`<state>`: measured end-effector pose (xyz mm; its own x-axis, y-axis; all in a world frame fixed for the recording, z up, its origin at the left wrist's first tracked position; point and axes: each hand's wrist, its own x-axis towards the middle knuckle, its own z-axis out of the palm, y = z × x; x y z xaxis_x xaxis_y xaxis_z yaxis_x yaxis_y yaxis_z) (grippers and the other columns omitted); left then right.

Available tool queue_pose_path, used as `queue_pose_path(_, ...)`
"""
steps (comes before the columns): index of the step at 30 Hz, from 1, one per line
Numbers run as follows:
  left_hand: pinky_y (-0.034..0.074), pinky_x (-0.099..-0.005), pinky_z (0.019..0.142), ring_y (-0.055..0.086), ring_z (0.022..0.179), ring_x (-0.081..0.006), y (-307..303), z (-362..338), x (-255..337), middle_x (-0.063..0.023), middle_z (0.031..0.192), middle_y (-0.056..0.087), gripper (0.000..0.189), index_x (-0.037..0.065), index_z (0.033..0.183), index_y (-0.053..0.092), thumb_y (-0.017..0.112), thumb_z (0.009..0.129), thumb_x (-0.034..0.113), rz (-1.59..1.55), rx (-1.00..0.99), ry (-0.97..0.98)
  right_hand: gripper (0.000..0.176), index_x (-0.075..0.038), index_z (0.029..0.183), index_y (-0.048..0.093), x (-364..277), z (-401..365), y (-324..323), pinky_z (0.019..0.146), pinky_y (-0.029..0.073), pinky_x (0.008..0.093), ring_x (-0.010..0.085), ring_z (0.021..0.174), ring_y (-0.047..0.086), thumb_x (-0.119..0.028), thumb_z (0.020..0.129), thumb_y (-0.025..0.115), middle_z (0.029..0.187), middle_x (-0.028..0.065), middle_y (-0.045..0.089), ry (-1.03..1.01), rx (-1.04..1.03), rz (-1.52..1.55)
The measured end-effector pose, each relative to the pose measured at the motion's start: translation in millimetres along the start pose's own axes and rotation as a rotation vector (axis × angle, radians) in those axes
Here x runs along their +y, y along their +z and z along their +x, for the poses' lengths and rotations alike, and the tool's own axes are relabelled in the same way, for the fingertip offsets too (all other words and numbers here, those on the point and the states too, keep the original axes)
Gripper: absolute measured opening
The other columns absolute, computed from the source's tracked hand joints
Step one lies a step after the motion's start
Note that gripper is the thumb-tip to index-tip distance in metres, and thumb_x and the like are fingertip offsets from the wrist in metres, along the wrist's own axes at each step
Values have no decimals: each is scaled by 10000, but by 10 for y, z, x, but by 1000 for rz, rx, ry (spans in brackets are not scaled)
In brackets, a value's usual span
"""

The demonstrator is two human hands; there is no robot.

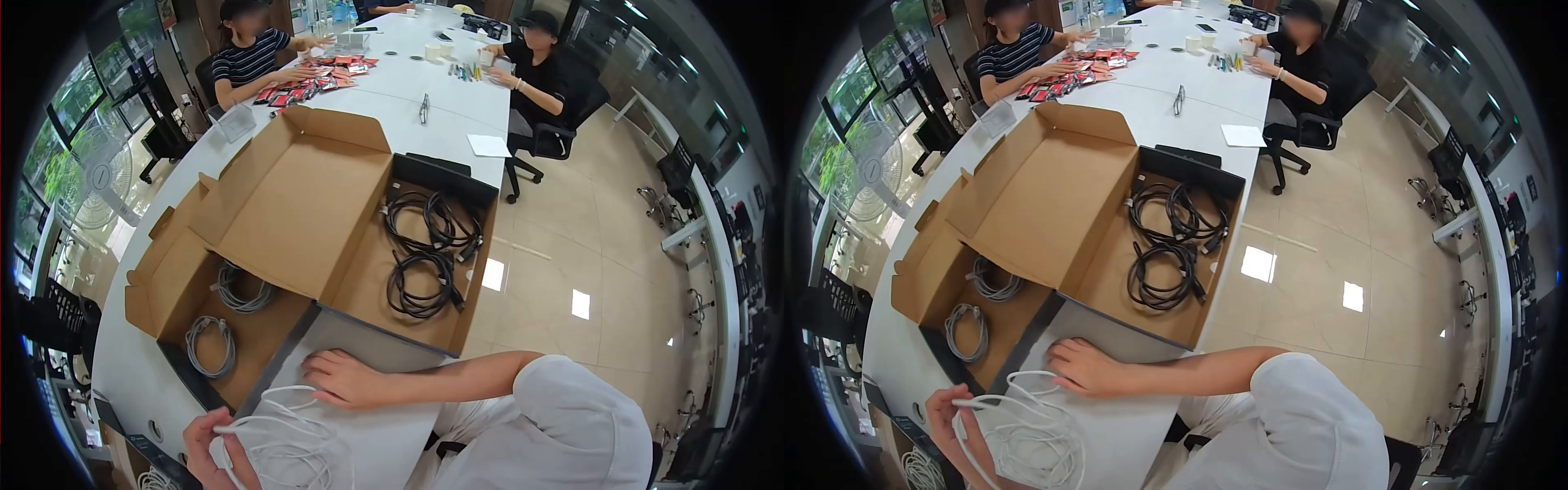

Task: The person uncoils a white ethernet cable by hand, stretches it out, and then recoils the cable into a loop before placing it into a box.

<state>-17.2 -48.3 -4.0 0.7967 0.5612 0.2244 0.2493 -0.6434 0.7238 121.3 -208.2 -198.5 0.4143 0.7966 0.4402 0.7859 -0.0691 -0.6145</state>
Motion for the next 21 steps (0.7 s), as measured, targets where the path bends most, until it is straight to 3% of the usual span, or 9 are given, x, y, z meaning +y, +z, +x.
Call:
queue_pose_path(1, 448, -322, 851, 580, 1009, -209, 46, -37, 4, -157, 1119, 617, 149, 17, 1010, 559, 572, 863, 36, 20, 8, 41, 313, -29, 1096, 553, -7, -13, 12, 940, 395, 449, 324, 1139, 477, -274, 902, 568, 1191, 165, 513, 6, 4, -2)
queue_pose_path(4, 469, -331, 777, 612, 965, -296, 276, -2, 70, -174, 1126, 633, 169, -8, 955, 599, 640, 794, 22, 84, 210, 335, 294, -33, 1063, 564, -22, -30, 9, 924, 399, 455, 326, 1118, 482, -249, 867, 599, 1179, 162, 516, 4, 18, -11)
queue_pose_path(6, 445, -314, 798, 577, 1019, -292, 320, -14, 53, -163, 1189, 596, 199, 11, 952, 590, 686, 788, 71, 153, 219, 324, 289, -35, 1054, 567, -15, -47, 60, 910, 402, 460, 334, 1092, 492, -231, 847, 616, 1163, 162, 523, -13, 20, 12)
queue_pose_path(8, 445, -364, 890, 575, 1032, -318, 379, -30, -60, -161, 1159, 609, 147, 16, 879, 595, 688, 768, 37, 224, 270, 340, 211, -37, 946, 614, 49, -54, 72, 841, 437, 450, 350, 975, 546, -192, 808, 650, 1005, 168, 589, -32, 117, 44)
queue_pose_path(12, 454, -393, 883, 566, 1026, -339, 178, -349, -315, -152, 1081, 628, 241, 10, 823, 567, 757, 777, 151, 422, 376, 198, 134, -55, 785, 621, 138, -47, 161, 677, 461, 457, 357, 780, 581, -175, 744, 665, 789, 150, 609, -237, 205, 23)
queue_pose_path(13, 456, -398, 880, 570, 1023, -350, 76, -500, -424, -158, 1080, 626, 256, 10, 894, 589, 756, 780, 168, 430, 345, 140, 107, -39, 800, 635, -9, -31, 89, 618, 449, 462, 361, 702, 592, -145, 795, 642, 722, 167, 599, 42, 125, 200)
queue_pose_path(15, 456, -412, 884, 571, 1027, -359, -113, -854, -511, -158, 1087, 625, 319, 14, 1006, 609, 743, 800, 217, 467, 303, 28, 130, -8, 819, 637, 69, -13, 119, 599, 446, 433, 342, 665, 602, -131, 857, 615, 725, 184, 610, -15, 54, 157)
queue_pose_path(17, 454, -406, 899, 574, 1044, -361, -308, -1237, -479, -165, 1104, 626, 337, 14, 1050, 610, 725, 821, 232, 478, 318, -115, 164, 19, 841, 633, -94, -42, 79, 576, 442, 402, 331, 629, 591, -137, 883, 607, 720, 187, 616, 135, 61, 407)
queue_pose_path(21, 449, -408, 916, 566, 1080, -353, -470, -1911, -330, -164, 1119, 626, 371, 11, 1096, 612, 709, 836, 257, 520, 327, -266, 166, 24, 922, 649, -35, -246, 176, 610, 468, 378, 314, 643, 608, -124, 894, 580, 732, 189, 627, 119, 70, 464)
